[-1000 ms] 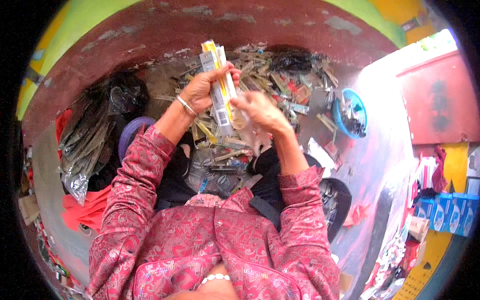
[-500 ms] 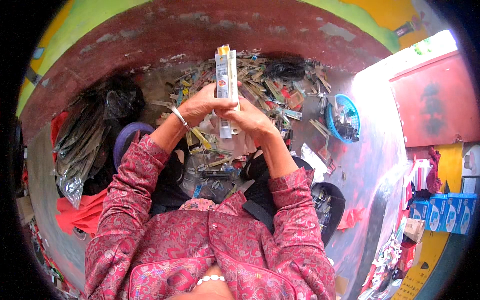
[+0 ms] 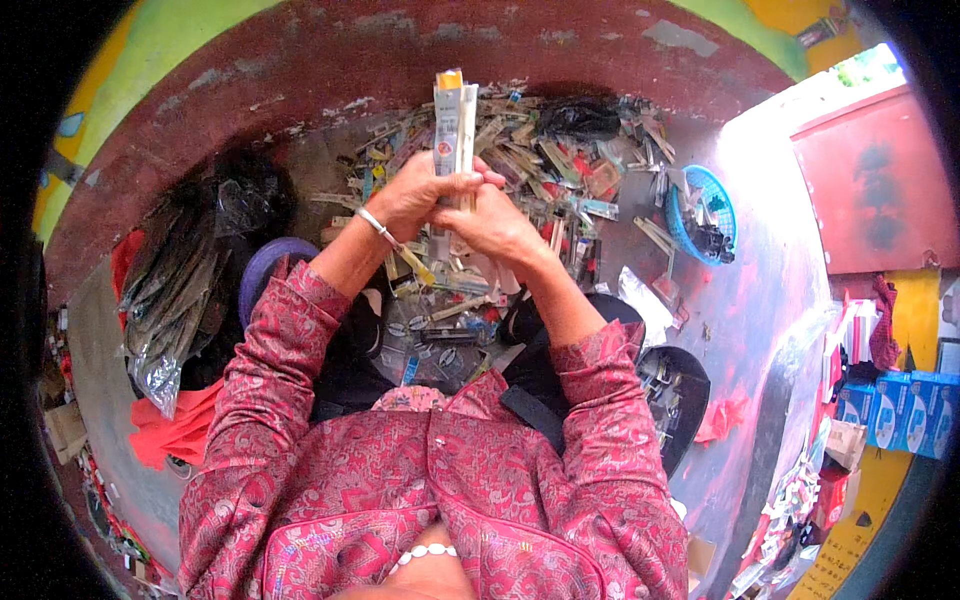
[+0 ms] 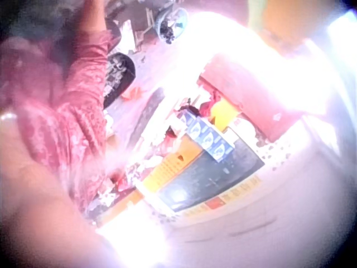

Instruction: The person picks up packaged stationery items from a pile on the floor, wipes each package with a cloth, and places the cleaned items into a plastic bag or a bin.

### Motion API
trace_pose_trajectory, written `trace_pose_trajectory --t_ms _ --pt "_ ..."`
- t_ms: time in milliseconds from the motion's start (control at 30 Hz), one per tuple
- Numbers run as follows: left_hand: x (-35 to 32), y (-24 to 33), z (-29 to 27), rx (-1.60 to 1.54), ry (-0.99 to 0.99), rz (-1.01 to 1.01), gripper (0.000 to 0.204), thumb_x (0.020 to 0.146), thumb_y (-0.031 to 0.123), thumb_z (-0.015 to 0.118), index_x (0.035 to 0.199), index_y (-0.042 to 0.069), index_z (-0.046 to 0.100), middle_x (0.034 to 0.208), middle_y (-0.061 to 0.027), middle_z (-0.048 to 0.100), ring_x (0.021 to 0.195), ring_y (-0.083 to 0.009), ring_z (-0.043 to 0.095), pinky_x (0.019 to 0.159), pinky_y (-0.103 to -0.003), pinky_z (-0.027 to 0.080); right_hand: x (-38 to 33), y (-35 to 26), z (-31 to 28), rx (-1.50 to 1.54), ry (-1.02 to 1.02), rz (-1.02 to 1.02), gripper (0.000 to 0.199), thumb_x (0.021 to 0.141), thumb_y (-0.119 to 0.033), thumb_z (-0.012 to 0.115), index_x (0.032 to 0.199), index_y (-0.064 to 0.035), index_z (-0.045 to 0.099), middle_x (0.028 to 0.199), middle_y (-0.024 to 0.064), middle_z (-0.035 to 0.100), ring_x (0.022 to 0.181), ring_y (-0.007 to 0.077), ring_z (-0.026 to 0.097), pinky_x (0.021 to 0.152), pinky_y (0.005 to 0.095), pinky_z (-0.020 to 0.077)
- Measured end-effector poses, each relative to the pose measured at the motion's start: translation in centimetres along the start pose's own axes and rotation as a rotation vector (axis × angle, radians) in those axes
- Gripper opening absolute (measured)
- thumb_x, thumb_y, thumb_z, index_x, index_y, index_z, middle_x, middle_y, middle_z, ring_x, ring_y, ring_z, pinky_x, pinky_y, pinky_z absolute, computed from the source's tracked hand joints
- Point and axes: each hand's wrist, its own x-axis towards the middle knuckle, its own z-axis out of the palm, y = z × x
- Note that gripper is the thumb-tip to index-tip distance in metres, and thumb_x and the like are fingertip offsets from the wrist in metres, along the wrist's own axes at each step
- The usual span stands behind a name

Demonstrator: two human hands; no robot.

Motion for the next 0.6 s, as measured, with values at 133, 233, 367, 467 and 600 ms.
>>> trace_pose_trajectory --t_ms 133,233,367,467,600 --pt "0.0 -0.4 -1.8 -0.146 0.14 -0.109 0.019 0.078 0.014 0.061 0.09 0.0 0.056 0.088 -0.0122 0.063 0.075 -0.0154 0.059 0.066 -0.026 0.049 -1.5 -2.2 -1.8 -0.288 -0.2 0.25 0.047 0.077 -0.038 0.06 0.099 0.0026 0.057 0.083 0.0058 0.058 0.076 0.0128 0.05 0.07 0.0283 0.0416" --pt "0.0 0.8 -1.5 -0.144 0.204 -0.134 0.016 0.077 0.01 0.06 0.088 0.0 0.053 0.081 -0.0134 0.062 0.066 -0.0178 0.06 0.062 -0.03 0.052 -2.4 -0.9 -4.6 -0.048 0.196 0.174 0.041 0.079 -0.037 0.058 0.091 0.0024 0.06 0.078 0.0055 0.059 0.073 0.0114 0.052 0.066 0.0259 0.0423" --pt "0.0 -0.4 -1.1 -0.033 0.077 -0.134 0.02 0.073 0.009 0.063 0.089 0.0 0.053 0.079 -0.0103 0.061 0.064 -0.017 0.06 0.06 -0.028 0.051 -1.9 -2.4 -3.5 -0.118 0.4 -0.299 0.029 0.08 -0.027 0.056 0.087 0.001 0.06 0.071 0.0034 0.059 0.062 0.0093 0.053 0.055 0.0263 0.0437" --pt "-0.1 -1.0 -0.8 0.262 -0.123 -0.039 0.027 0.069 0.008 0.065 0.093 0.0 0.055 0.079 -0.0081 0.061 0.064 -0.0151 0.059 0.059 -0.027 0.049 0.2 -1.6 -1.7 -0.863 0.472 -0.483 0.03 0.079 -0.032 0.056 0.076 -0.0023 0.057 0.062 0.0169 0.059 0.058 0.0307 0.059 0.053 0.0381 0.0451" --pt "-1.2 -0.2 0.3 0.194 -0.18 -0.156 0.038 0.067 0.009 0.066 0.102 0.0 0.055 0.087 -0.0076 0.061 0.076 -0.0149 0.059 0.06 -0.027 0.048 2.0 -0.1 -6.2 -0.731 0.932 -0.335 0.029 0.079 -0.03 0.057 0.076 -0.001 0.059 0.068 0.0199 0.058 0.061 0.0337 0.057 0.054 0.0389 0.042"
